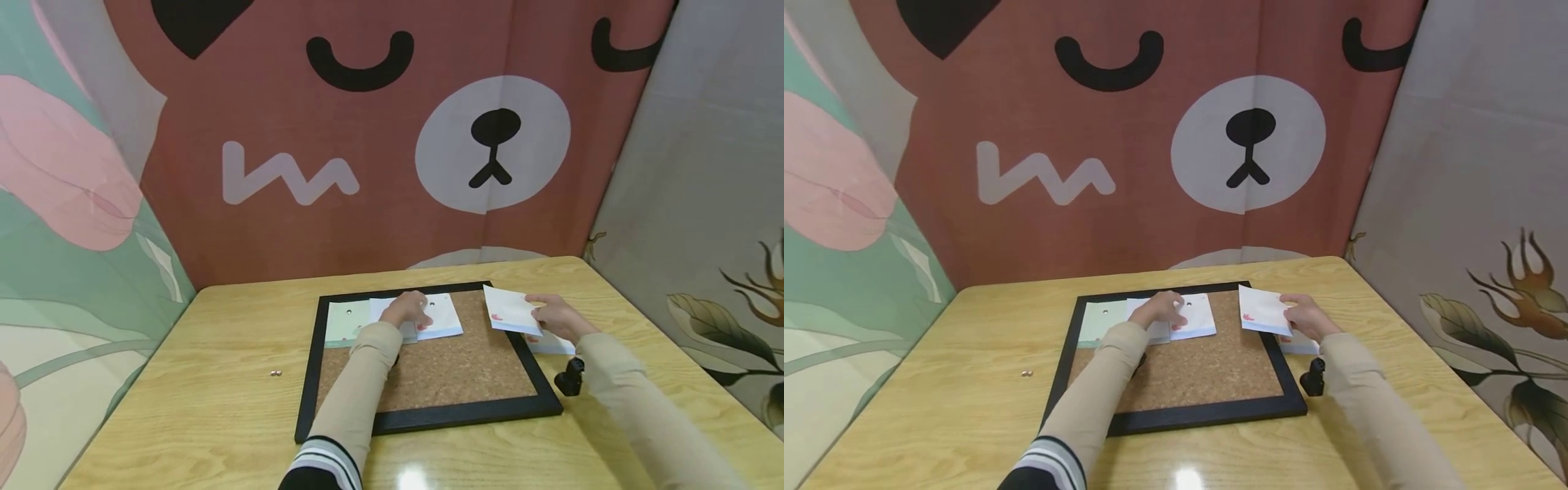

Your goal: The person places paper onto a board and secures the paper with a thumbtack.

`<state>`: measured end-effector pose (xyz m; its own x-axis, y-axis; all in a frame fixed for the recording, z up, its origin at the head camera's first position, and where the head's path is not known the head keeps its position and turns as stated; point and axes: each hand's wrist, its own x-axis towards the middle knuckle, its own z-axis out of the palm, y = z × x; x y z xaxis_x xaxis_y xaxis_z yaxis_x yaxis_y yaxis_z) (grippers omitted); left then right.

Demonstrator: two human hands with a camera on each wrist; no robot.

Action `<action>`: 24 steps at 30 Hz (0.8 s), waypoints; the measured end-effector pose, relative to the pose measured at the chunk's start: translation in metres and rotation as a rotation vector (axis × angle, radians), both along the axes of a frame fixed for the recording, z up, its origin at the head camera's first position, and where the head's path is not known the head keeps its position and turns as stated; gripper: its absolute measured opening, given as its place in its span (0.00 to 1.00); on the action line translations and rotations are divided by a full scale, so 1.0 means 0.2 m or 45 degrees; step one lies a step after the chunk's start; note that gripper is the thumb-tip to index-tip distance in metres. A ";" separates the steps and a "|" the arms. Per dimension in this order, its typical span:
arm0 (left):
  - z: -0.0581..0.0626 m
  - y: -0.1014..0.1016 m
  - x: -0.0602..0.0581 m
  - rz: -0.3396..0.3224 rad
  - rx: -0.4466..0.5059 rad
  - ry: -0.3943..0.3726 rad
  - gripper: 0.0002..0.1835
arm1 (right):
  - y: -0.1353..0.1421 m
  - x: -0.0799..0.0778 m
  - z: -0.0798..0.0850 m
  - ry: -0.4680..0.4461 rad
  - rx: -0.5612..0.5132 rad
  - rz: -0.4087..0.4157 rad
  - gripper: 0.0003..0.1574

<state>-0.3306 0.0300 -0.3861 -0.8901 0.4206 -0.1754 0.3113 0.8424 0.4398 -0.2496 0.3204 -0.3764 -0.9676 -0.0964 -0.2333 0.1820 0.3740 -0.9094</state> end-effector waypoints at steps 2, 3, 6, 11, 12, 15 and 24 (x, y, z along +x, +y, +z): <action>0.00 0.00 0.00 -0.013 0.014 0.012 0.24 | -0.01 -0.01 0.00 -0.006 -0.009 0.003 0.32; 0.01 0.01 0.00 -0.026 0.015 0.024 0.24 | -0.02 -0.02 0.00 -0.008 -0.013 0.004 0.32; 0.03 0.03 0.01 -0.047 0.025 0.039 0.24 | -0.03 -0.03 0.00 -0.015 -0.011 0.000 0.32; 0.05 0.05 0.03 -0.051 0.025 0.053 0.25 | -0.05 -0.03 0.00 0.004 -0.040 0.017 0.32; 0.04 0.05 0.03 -0.051 0.027 0.059 0.25 | -0.06 -0.03 0.00 0.009 -0.048 0.020 0.31; -0.01 0.08 0.01 -0.032 -0.003 0.108 0.27 | -0.08 -0.03 0.01 0.046 -0.048 0.059 0.31; -0.02 0.07 -0.09 -0.059 0.072 0.005 0.28 | -0.15 -0.07 0.03 0.023 -0.023 0.047 0.29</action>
<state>-0.3481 0.0446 -0.3899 -0.8703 0.4702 -0.1466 0.3512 0.8012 0.4845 -0.2644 0.2901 -0.3701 -0.9673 -0.1360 -0.2140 0.1521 0.3639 -0.9189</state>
